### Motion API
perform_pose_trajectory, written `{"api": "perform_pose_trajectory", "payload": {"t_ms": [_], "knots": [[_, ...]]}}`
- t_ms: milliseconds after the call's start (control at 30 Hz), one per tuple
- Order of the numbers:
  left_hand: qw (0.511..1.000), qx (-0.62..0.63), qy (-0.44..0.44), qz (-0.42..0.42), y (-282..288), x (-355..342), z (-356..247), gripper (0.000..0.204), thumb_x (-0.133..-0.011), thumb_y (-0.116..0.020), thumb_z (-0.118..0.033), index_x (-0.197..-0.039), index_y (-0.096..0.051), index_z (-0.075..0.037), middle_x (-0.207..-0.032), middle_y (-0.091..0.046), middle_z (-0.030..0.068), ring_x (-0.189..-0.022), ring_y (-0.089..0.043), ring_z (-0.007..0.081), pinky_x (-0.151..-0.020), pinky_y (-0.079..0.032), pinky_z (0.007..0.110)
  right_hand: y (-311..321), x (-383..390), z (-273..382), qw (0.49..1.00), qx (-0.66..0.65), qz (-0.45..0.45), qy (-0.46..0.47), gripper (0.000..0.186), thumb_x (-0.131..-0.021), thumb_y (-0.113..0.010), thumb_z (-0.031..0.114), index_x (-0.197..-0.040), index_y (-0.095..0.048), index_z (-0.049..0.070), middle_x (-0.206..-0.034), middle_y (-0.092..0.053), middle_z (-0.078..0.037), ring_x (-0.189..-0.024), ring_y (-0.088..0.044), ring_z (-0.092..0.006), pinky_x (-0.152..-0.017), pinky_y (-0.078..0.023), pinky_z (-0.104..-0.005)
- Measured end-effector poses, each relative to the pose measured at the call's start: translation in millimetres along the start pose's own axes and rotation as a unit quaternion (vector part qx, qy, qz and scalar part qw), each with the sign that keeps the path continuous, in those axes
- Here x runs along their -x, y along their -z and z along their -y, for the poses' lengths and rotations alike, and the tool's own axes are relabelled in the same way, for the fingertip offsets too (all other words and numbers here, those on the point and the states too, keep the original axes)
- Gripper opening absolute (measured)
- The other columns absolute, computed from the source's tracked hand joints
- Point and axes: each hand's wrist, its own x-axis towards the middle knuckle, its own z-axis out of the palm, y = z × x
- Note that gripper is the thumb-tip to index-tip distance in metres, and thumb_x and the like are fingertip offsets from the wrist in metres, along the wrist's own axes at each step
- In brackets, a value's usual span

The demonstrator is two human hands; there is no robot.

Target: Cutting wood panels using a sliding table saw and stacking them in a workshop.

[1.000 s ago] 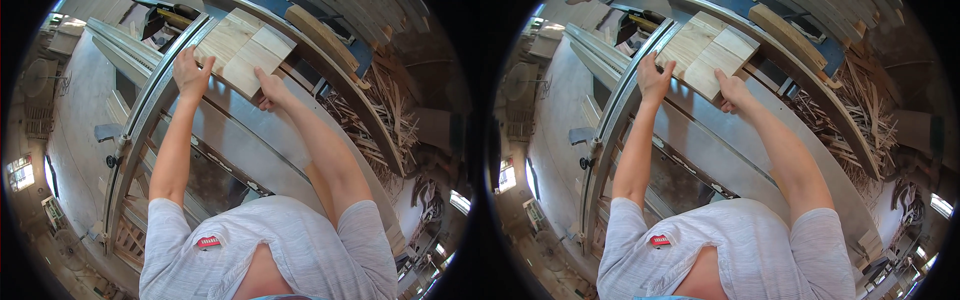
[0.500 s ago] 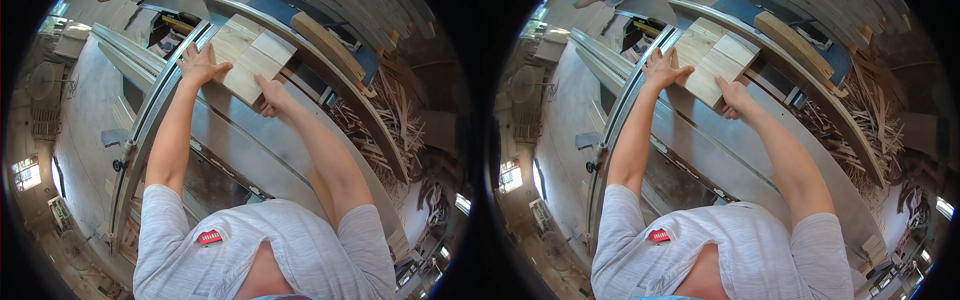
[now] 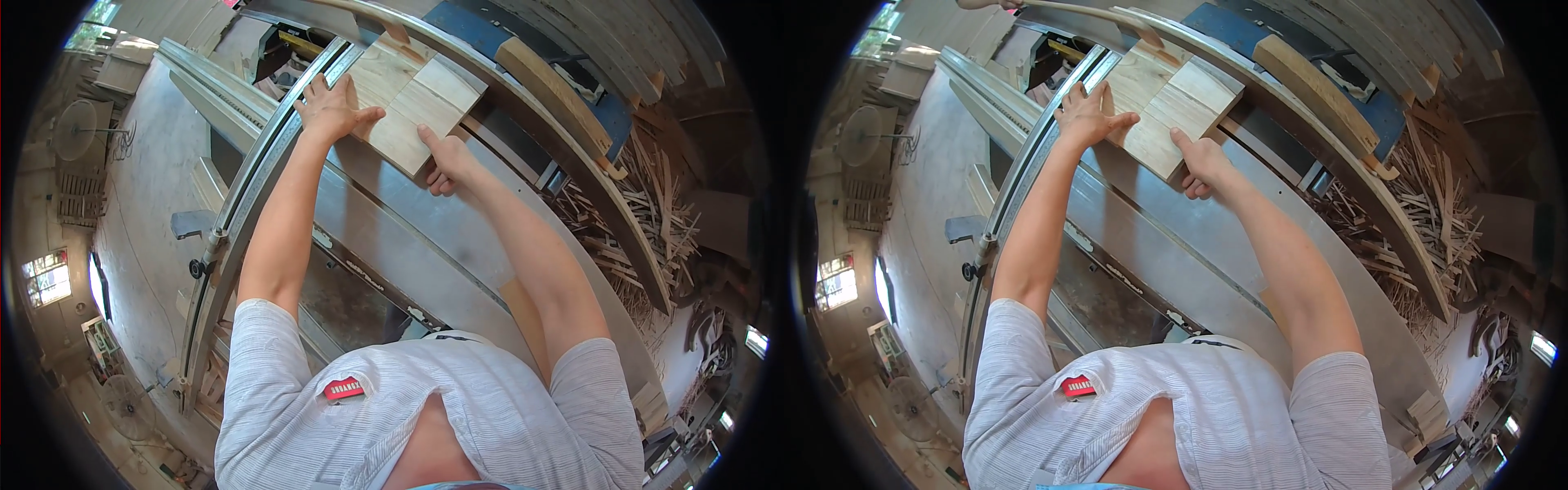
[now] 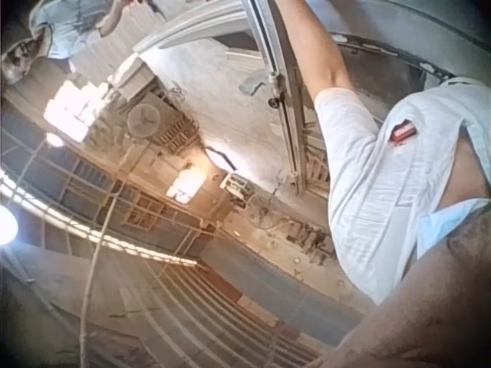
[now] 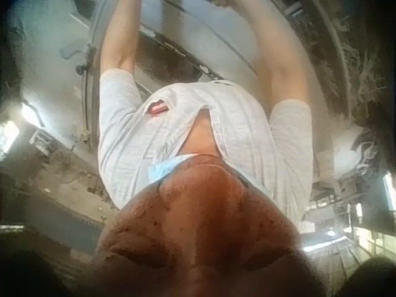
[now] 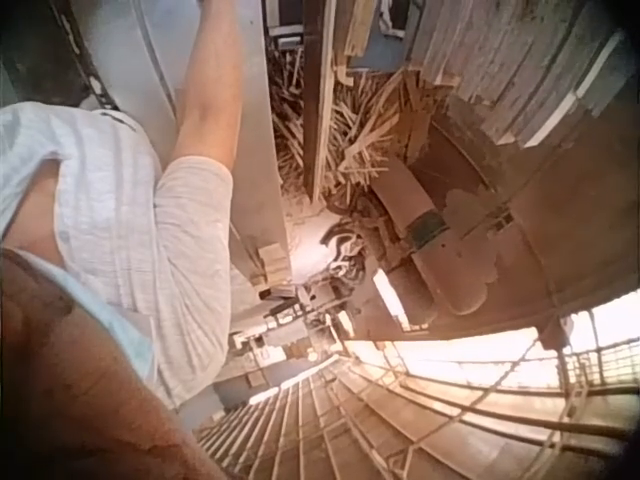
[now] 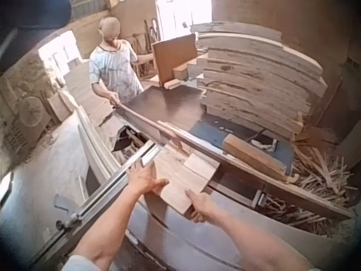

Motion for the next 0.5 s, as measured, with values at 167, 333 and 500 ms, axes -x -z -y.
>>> {"api": "perform_pose_trajectory", "payload": {"t_ms": [167, 333, 500], "knots": [[1.000, 0.000, 0.000, -0.009, 2, -10, 7, 0.116, -0.063, -0.075, -0.085, -0.156, -0.045, -0.023, -0.160, -0.034, 0.0214, -0.150, -0.028, 0.0390, -0.116, -0.028, 0.058, -3, -3, 11, 1.000, 0.004, -0.005, 0.009, 0.101, -0.096, -0.040, 0.077, -0.097, -0.061, -0.022, -0.075, -0.068, -0.029, -0.050, -0.067, -0.0289, -0.037, -0.049, -0.0348], [1.000, 0.001, 0.003, 0.004, -1, -17, 12, 0.116, -0.063, -0.075, -0.084, -0.156, -0.045, -0.022, -0.159, -0.034, 0.0216, -0.150, -0.029, 0.0391, -0.115, -0.029, 0.058, -7, -8, 18, 1.000, 0.015, -0.005, -0.005, 0.096, -0.097, -0.040, 0.075, -0.097, -0.062, -0.019, -0.077, -0.069, -0.026, -0.052, -0.068, -0.0279, -0.038, -0.050, -0.0335], [1.000, -0.017, -0.001, -0.005, -1, -32, 23, 0.115, -0.062, -0.072, -0.087, -0.154, -0.046, -0.022, -0.157, -0.036, 0.0217, -0.147, -0.034, 0.0389, -0.112, -0.030, 0.059, -10, -16, 32, 1.000, 0.011, -0.001, -0.011, 0.091, -0.098, -0.042, 0.071, -0.098, -0.063, -0.017, -0.077, -0.069, -0.023, -0.053, -0.068, -0.0267, -0.039, -0.049, -0.0329]]}}
